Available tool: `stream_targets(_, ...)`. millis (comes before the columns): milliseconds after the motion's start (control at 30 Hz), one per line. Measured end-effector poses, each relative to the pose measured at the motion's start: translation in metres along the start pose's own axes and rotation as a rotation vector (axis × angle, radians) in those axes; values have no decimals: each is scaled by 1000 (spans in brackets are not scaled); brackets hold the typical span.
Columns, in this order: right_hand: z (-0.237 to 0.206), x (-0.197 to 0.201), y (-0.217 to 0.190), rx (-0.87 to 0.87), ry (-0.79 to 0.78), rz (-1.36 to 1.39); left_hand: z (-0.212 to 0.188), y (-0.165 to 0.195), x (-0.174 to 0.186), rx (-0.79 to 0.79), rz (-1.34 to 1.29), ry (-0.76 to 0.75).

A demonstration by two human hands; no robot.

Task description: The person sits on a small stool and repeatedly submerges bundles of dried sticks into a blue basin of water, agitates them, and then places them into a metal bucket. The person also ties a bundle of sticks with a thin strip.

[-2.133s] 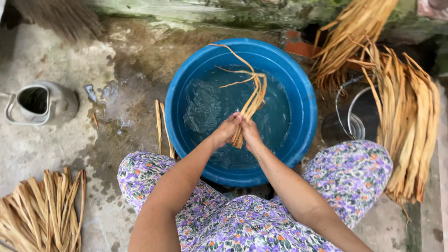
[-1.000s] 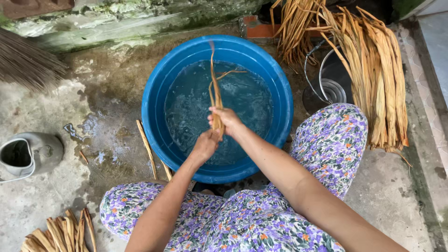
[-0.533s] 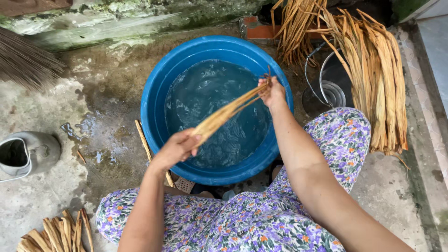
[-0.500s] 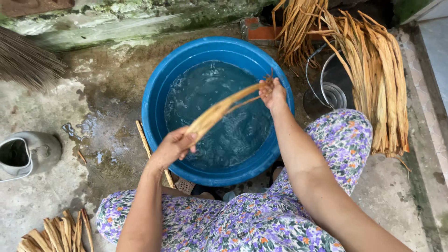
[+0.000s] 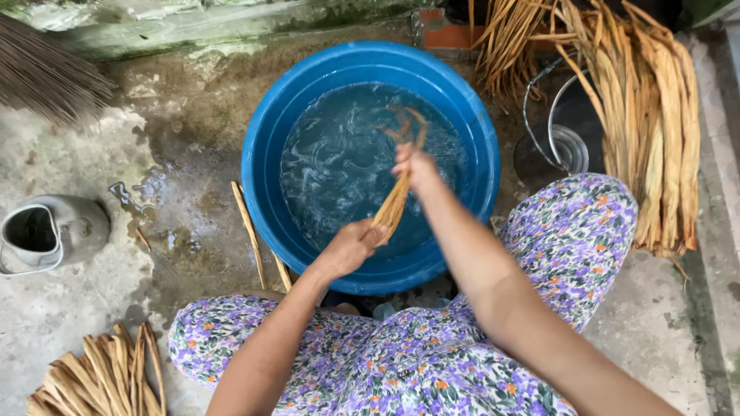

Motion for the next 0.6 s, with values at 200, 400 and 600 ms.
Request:
stream_targets(200, 2, 85, -105, 85, 121, 326, -45, 32, 67, 37, -132, -61)
stream_targets(400, -9, 19, -34, -110, -11, -111, -9, -2, 82, 4, -307, 275)
stream_targets(600, -58, -53, 90, -141, -516, -290, 41, -64, 20, 227, -265, 315)
Point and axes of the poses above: each hand's wrist, its own z-axis towards the middle knuckle, its own x-axis out of the back of the hand, y = z × x, the point moved 4 cm from there along z, towards the middle knuckle, and after that the axes turned 11 degrees about -x, right-handed, at the moved point
